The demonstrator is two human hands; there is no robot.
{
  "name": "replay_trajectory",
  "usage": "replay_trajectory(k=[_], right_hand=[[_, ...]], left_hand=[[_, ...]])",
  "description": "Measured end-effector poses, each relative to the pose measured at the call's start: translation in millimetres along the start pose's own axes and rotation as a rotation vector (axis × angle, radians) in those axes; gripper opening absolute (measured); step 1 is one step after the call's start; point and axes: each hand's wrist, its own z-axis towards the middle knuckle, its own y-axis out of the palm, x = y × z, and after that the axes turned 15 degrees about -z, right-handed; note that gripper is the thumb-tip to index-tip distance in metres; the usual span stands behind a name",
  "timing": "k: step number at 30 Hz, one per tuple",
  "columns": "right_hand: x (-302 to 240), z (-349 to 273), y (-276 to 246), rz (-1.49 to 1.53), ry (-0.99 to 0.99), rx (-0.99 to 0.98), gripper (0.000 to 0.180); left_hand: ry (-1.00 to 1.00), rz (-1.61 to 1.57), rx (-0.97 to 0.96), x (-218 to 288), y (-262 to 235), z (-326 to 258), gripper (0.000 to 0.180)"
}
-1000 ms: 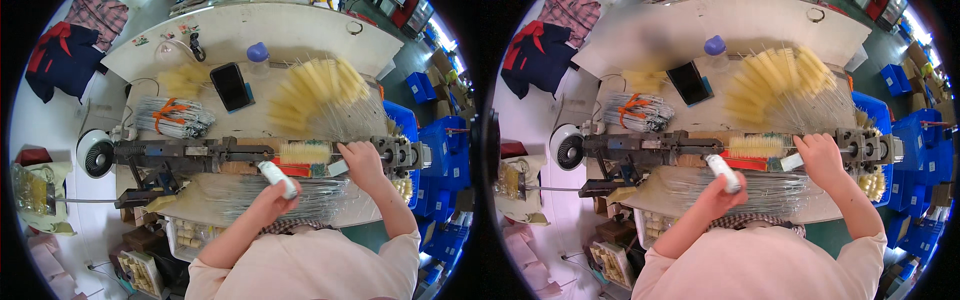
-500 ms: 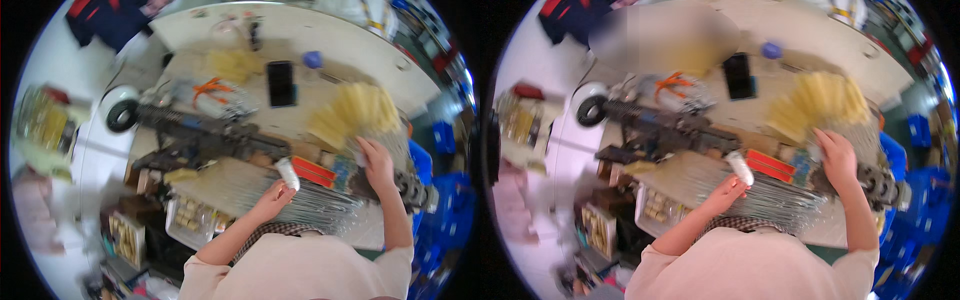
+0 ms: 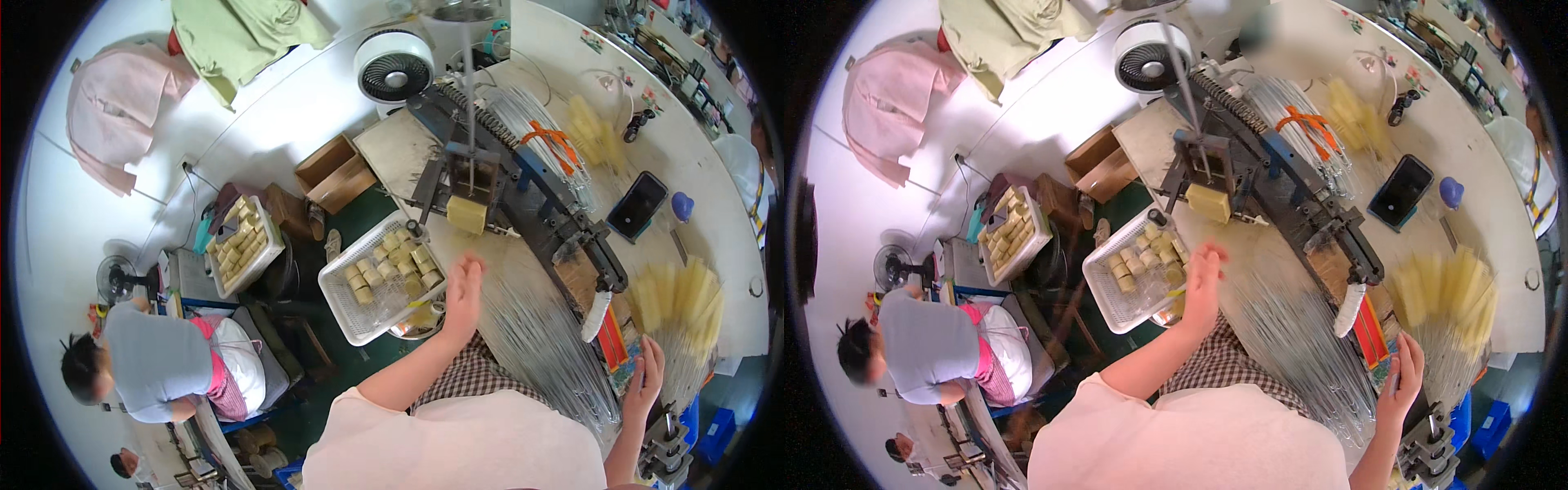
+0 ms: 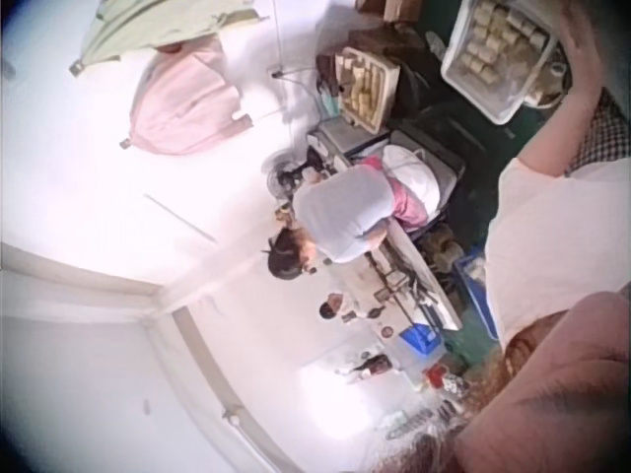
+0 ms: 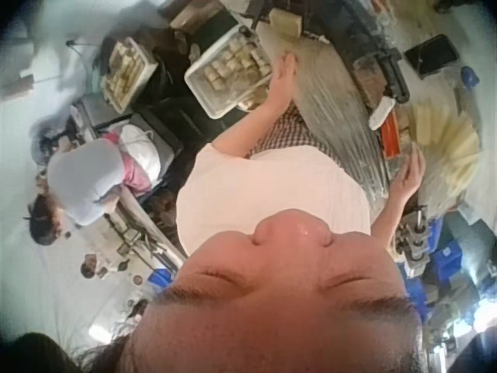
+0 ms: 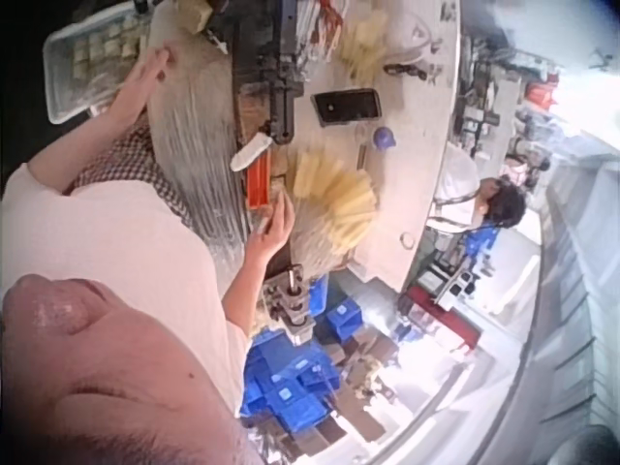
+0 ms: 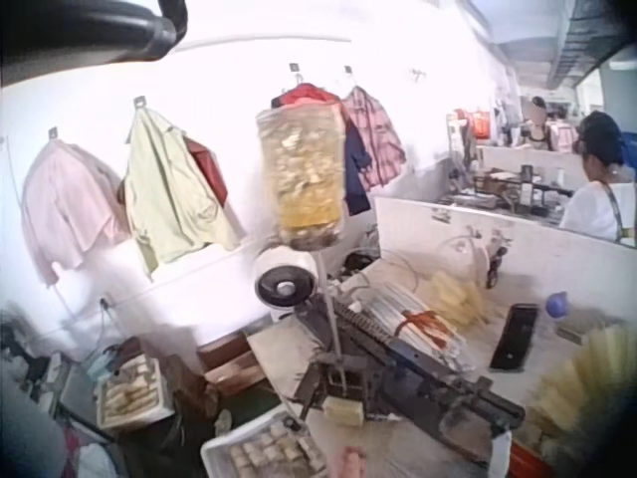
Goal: The person loads bristles into wires on a machine, trims them using a metal tool, and operates the machine to twist the wires into bottle brushes before placing them into bins.
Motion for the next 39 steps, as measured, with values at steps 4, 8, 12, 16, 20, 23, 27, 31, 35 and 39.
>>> replay_trajectory(k=[4, 8, 12, 16, 20, 23, 27, 31, 35, 39], right_hand=[[-11.1, -1.9, 4.5, 0.03, -0.043, -0.009, 0.028], [-15.7, -8.9, 10.3, 0.01, -0.036, 0.005, 0.028], [0.2, -21.9, 14.1, 0.036, -0.004, 0.047, 0.028], [-6.5, -14.1, 19.4, 0.093, 0.005, 0.054, 0.029], [-38.3, 5.1, 31.8, 0.181, -0.057, 0.048, 0.029], [-63.9, 18.8, 40.1, 0.07, -0.232, 0.012, 0.03], [-91.9, 18.9, 46.0, 0.273, -0.248, -0.033, 0.03], [-99.8, 17.7, 65.7, 0.25, -0.375, -0.203, 0.03], [-79.9, 4.4, 58.7, 0.237, -0.359, -0.26, 0.026], [29.5, -5.3, 51.7, -0.284, -0.387, -0.496, 0.046]], left_hand=[[0.449, 0.246, 0.172, -0.9, 2.5, 41.1, 0.043], [0.743, 0.263, 0.186, -9.1, 23.3, 79.0, 0.054], [0.828, 0.608, 0.362, -23.5, 45.5, 94.8, 0.062], [0.732, 0.542, 0.234, -21.3, 39.7, 89.3, 0.064], [0.715, 0.599, 0.087, -4.9, 16.9, 56.8, 0.065], [0.643, 0.607, -0.078, -3.2, -3.3, 13.3, 0.065], [0.404, 0.557, -0.283, -12.8, -14.0, -37.1, 0.06], [0.237, 0.587, -0.445, -6.8, -30.9, -59.4, 0.045], [0.28, 0.617, -0.583, -9.3, -28.7, -69.0, 0.033], [0.311, 0.64, -0.626, -19.8, -8.0, -64.4, 0.03]])
